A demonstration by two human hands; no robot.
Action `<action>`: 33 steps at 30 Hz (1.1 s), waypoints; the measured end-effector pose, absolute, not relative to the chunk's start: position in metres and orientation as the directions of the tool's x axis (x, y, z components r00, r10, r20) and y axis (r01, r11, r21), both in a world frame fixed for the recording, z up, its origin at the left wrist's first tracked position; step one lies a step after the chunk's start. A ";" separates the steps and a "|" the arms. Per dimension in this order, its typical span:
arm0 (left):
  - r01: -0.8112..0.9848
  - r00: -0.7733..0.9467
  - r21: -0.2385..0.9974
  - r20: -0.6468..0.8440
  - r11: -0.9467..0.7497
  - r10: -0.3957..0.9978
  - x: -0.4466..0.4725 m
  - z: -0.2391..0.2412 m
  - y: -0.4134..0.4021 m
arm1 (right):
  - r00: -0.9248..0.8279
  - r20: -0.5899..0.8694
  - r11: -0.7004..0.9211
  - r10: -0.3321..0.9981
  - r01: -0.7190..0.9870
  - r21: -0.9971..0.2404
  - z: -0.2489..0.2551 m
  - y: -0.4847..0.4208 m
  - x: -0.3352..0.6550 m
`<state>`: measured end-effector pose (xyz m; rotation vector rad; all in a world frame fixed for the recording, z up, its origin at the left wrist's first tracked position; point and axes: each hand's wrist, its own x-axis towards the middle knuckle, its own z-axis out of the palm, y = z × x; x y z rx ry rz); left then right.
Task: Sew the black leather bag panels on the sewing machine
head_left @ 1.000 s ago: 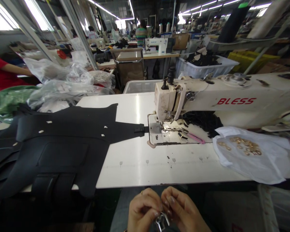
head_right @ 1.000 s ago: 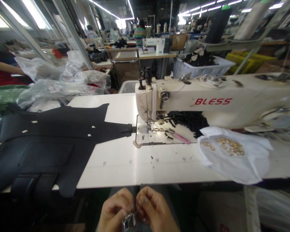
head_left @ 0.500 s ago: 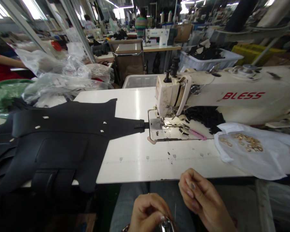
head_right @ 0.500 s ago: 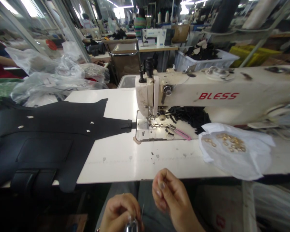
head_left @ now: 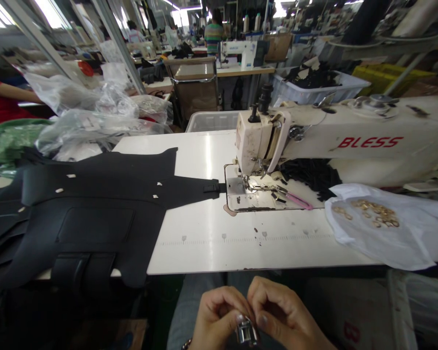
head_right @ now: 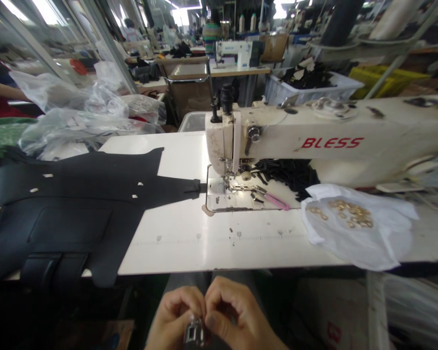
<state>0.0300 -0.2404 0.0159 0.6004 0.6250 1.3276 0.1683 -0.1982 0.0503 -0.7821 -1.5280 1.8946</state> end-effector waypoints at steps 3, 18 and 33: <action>-0.629 0.123 0.771 -0.024 0.096 0.992 0.029 0.019 -0.239 | -0.637 -0.086 -0.237 0.766 -0.156 -0.959 0.051 -0.202 0.166; -0.592 -0.008 0.724 -0.445 0.355 0.895 0.036 0.031 -0.237 | -0.516 0.357 0.506 0.779 0.182 -0.843 0.042 -0.195 0.172; -0.558 0.118 0.702 -0.461 0.443 0.880 0.028 0.033 -0.238 | -0.561 0.391 0.610 0.730 0.275 -0.743 0.050 -0.191 0.171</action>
